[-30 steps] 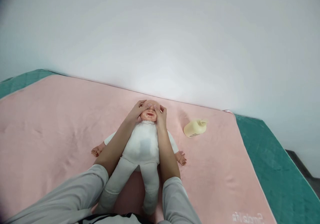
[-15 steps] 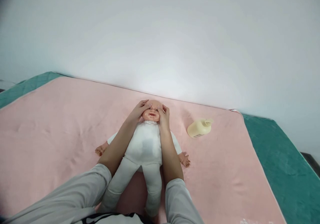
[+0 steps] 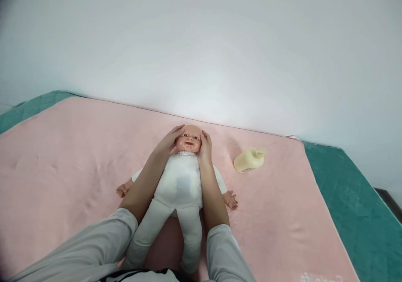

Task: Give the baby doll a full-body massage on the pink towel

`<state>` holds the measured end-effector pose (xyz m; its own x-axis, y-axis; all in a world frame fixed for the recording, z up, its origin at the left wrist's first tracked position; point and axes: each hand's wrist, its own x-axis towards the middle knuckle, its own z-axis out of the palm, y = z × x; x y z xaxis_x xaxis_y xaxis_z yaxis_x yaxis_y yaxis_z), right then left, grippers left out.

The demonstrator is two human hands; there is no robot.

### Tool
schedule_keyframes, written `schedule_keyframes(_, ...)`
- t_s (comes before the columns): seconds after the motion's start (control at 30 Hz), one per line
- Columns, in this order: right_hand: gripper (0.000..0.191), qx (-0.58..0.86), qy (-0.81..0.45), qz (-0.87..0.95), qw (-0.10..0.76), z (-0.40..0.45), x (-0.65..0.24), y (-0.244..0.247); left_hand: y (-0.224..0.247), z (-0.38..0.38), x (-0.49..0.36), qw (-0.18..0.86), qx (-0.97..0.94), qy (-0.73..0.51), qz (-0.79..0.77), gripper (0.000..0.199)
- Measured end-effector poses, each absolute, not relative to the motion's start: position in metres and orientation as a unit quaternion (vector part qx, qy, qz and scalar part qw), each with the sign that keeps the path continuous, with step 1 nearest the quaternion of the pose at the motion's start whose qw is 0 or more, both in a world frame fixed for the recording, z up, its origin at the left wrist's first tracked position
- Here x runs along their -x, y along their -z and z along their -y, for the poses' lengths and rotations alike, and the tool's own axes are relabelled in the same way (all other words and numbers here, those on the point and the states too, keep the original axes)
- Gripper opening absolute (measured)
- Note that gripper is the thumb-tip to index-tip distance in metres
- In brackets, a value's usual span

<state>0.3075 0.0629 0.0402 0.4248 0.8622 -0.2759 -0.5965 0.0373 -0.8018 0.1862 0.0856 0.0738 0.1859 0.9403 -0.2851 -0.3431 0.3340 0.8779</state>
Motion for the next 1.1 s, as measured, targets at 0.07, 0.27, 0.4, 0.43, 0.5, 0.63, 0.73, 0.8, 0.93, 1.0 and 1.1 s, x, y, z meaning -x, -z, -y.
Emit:
schedule_keyframes(0.07,0.029,0.462,-0.515,0.153,0.706,-0.062,-0.306,-0.041,-0.069,-0.086,-0.188,0.680,-0.353,-0.475,-0.433,0.038)
schedule_keyframes(0.27,0.044,0.481,-0.507,0.190,0.690,-0.061,-0.306,-0.041,-0.052,-0.090,-0.191,0.620,-0.424,-0.467,-0.468,0.060)
schedule_keyframes(0.4,0.052,0.491,-0.505,0.202,0.681,-0.060,-0.307,-0.038,-0.051,-0.092,-0.189,0.607,-0.439,-0.453,-0.483,0.059)
schedule_keyframes(0.43,0.054,0.495,-0.501,0.204,0.680,-0.060,-0.307,-0.037,-0.053,-0.091,-0.189,0.605,-0.441,-0.451,-0.486,0.058)
schedule_keyframes(0.5,0.057,0.502,-0.495,0.207,0.679,-0.060,-0.307,-0.036,-0.056,-0.090,-0.187,0.601,-0.444,-0.448,-0.490,0.057)
schedule_keyframes(0.63,0.055,0.503,-0.494,0.202,0.680,-0.061,-0.307,-0.036,-0.062,-0.087,-0.187,0.610,-0.434,-0.450,-0.487,0.052)
schedule_keyframes(0.73,0.049,0.501,-0.489,0.194,0.688,-0.061,-0.306,-0.037,-0.065,-0.086,-0.188,0.620,-0.417,-0.452,-0.488,0.048)
schedule_keyframes(0.8,0.045,0.496,-0.488,0.190,0.693,-0.061,-0.305,-0.038,-0.066,-0.086,-0.188,0.625,-0.412,-0.453,-0.485,0.045)
schedule_keyframes(0.93,0.043,0.486,-0.494,0.182,0.697,-0.059,-0.304,-0.043,-0.066,-0.085,-0.187,0.630,-0.414,-0.451,-0.477,0.041)
schedule_keyframes(1.0,0.042,0.485,-0.499,0.174,0.697,-0.059,-0.303,-0.045,-0.066,-0.085,-0.186,0.635,-0.413,-0.450,-0.472,0.041)
schedule_keyframes(1.1,0.038,0.485,-0.505,0.163,0.695,-0.059,-0.303,-0.046,-0.066,-0.085,-0.186,0.640,-0.409,-0.451,-0.469,0.042)
